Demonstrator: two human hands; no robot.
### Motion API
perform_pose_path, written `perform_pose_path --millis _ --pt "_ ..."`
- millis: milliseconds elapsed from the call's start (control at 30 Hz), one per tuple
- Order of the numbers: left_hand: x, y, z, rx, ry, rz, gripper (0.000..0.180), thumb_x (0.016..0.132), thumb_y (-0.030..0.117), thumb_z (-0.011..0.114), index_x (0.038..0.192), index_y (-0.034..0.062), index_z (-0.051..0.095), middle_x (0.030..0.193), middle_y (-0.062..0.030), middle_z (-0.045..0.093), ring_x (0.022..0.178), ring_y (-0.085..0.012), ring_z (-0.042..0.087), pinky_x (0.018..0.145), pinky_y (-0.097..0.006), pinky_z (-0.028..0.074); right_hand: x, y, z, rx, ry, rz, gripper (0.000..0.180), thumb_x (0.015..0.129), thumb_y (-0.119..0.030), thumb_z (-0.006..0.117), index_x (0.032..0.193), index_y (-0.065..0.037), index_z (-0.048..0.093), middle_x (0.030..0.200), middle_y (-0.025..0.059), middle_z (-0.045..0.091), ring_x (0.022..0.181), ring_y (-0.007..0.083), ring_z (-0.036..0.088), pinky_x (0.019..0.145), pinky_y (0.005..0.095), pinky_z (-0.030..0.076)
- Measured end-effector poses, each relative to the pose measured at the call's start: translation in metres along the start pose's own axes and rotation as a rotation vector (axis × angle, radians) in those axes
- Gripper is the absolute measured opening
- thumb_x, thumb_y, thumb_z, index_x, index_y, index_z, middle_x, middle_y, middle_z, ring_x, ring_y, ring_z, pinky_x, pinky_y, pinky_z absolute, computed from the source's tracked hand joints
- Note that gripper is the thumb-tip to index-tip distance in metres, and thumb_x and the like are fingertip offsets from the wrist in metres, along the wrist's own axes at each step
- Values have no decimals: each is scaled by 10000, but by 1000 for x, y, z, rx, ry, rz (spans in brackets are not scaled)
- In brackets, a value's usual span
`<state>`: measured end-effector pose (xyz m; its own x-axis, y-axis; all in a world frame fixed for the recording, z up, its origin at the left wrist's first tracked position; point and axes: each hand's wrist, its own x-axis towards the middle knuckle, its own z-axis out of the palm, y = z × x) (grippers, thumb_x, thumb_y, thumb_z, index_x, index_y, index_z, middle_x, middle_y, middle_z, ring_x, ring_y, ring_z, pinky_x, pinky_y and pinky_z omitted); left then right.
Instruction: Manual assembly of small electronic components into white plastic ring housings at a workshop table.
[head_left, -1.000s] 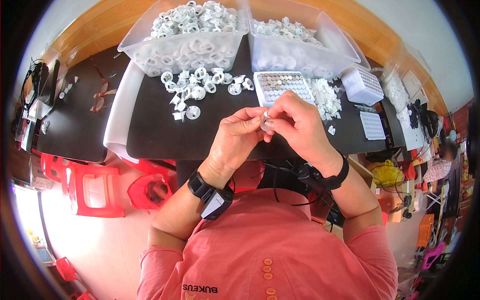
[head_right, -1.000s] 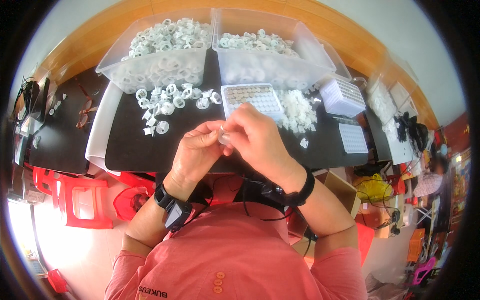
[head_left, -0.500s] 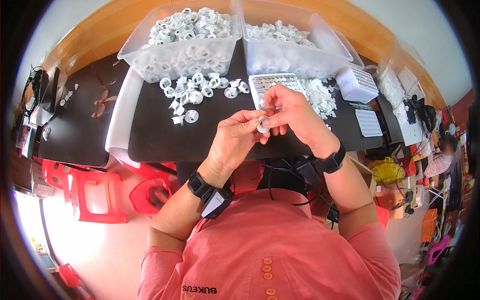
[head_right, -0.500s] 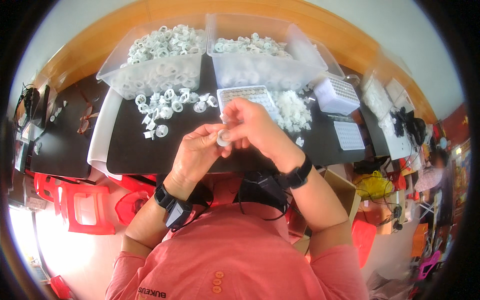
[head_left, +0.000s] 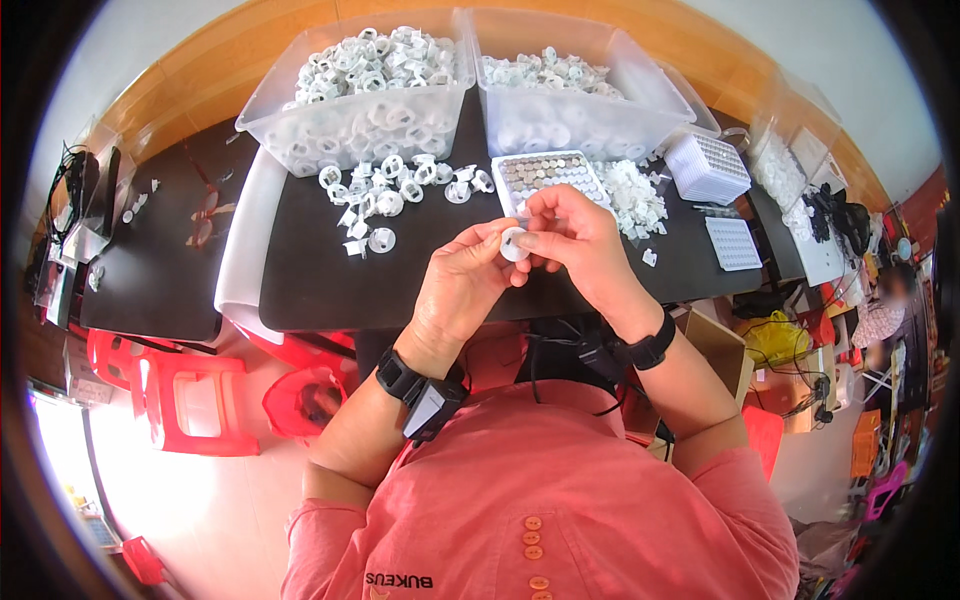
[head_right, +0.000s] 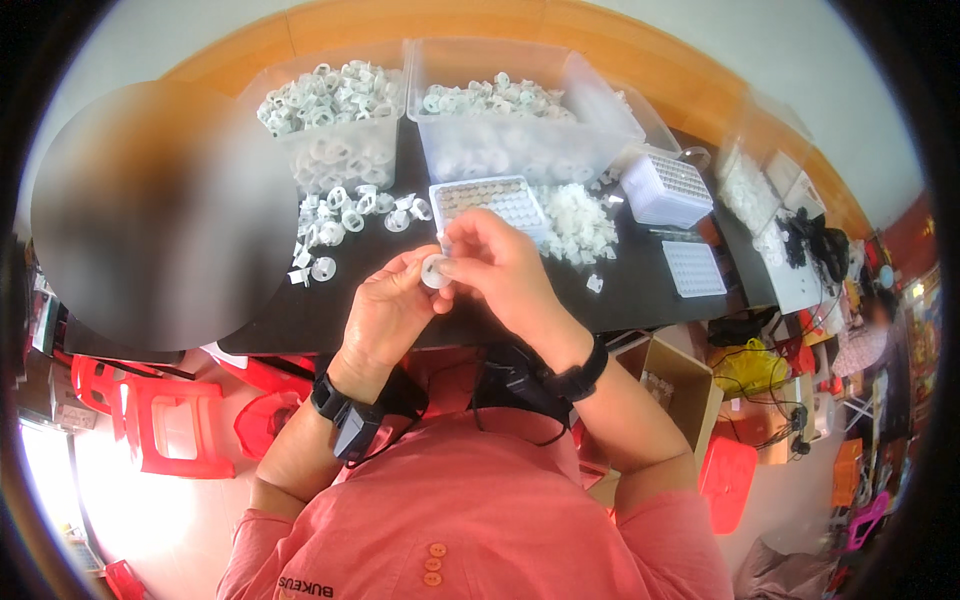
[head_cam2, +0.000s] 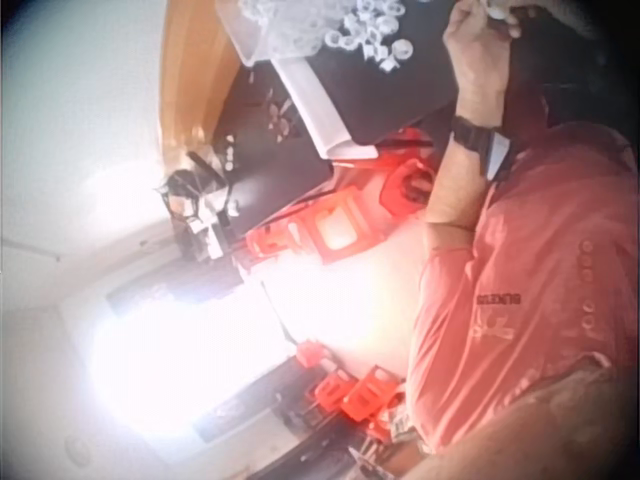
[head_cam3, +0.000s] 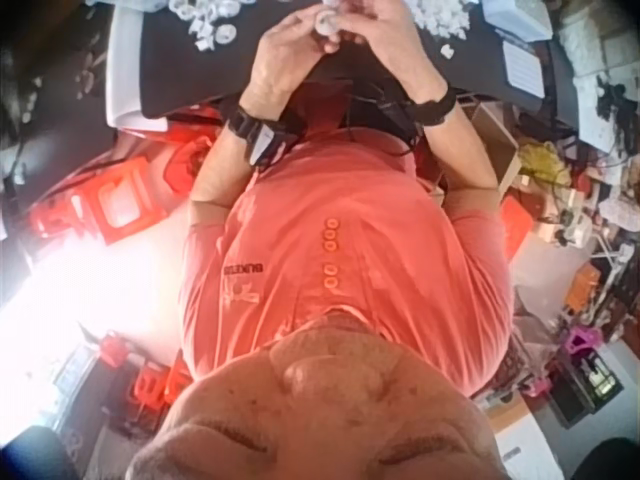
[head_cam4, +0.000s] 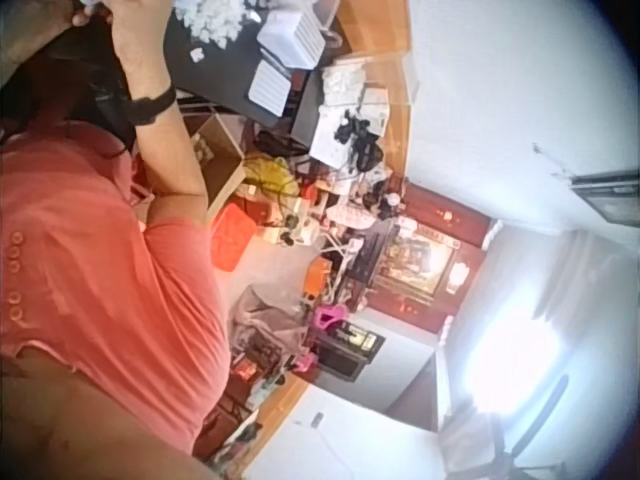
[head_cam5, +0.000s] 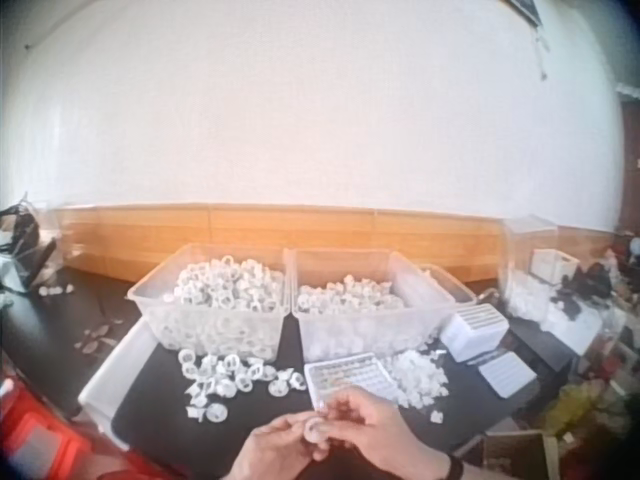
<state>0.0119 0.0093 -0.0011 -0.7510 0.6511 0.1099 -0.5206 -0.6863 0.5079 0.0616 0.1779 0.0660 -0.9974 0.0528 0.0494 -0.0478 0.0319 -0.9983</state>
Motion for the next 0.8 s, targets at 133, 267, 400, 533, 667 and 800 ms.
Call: perform_pose_path --millis 133,267,400,533,667,800 --pt "2 1 -1 3 4 -12 274 1010 121 594 1211 -59 641 1042 -144 668 895 -243 639 769 -361 514 -8 7 0 37 63 -25 221 868 33 710 1049 -7 589 915 40 625 736 107 637 658 249 505" --pt "1 -1 -3 7 44 9 259 1003 115 604 1193 -53 657 1047 -145 669 906 -242 635 773 -368 516 -4 12 9 71 37 -100 196 871 30 703 1024 8 583 885 53 632 718 116 644 623 264 510" --pt "2 -3 -3 25 54 73 233 991 93 616 1169 -48 667 1053 -147 676 917 -243 638 773 -380 521 4 23 12 -35 59 -123 145 856 24 713 921 25 583 775 74 620 671 139 650 587 283 522" --pt "1 -5 4 -16 64 59 322 997 132 624 1274 -28 601 1100 -168 684 901 -263 658 757 -383 530 4 3 6 -17 5 -79 149 846 24 713 802 -4 574 714 41 604 622 123 621 564 266 484" --pt "-5 17 25 -62 6 50 493 1025 257 593 1415 -19 469 1158 -203 667 925 -291 677 758 -385 536 30 -29 1 -496 89 -345 176 820 -35 745 758 -29 580 688 10 583 642 99 540 588 284 443" --pt "-17 35 15 112 52 44 436 1050 282 505 1388 7 510 1181 -233 660 973 -335 677 778 -390 543 104 -72 -30 -841 515 -714 141 793 -150 734 803 -49 636 735 111 644 703 271 634 647 381 474"
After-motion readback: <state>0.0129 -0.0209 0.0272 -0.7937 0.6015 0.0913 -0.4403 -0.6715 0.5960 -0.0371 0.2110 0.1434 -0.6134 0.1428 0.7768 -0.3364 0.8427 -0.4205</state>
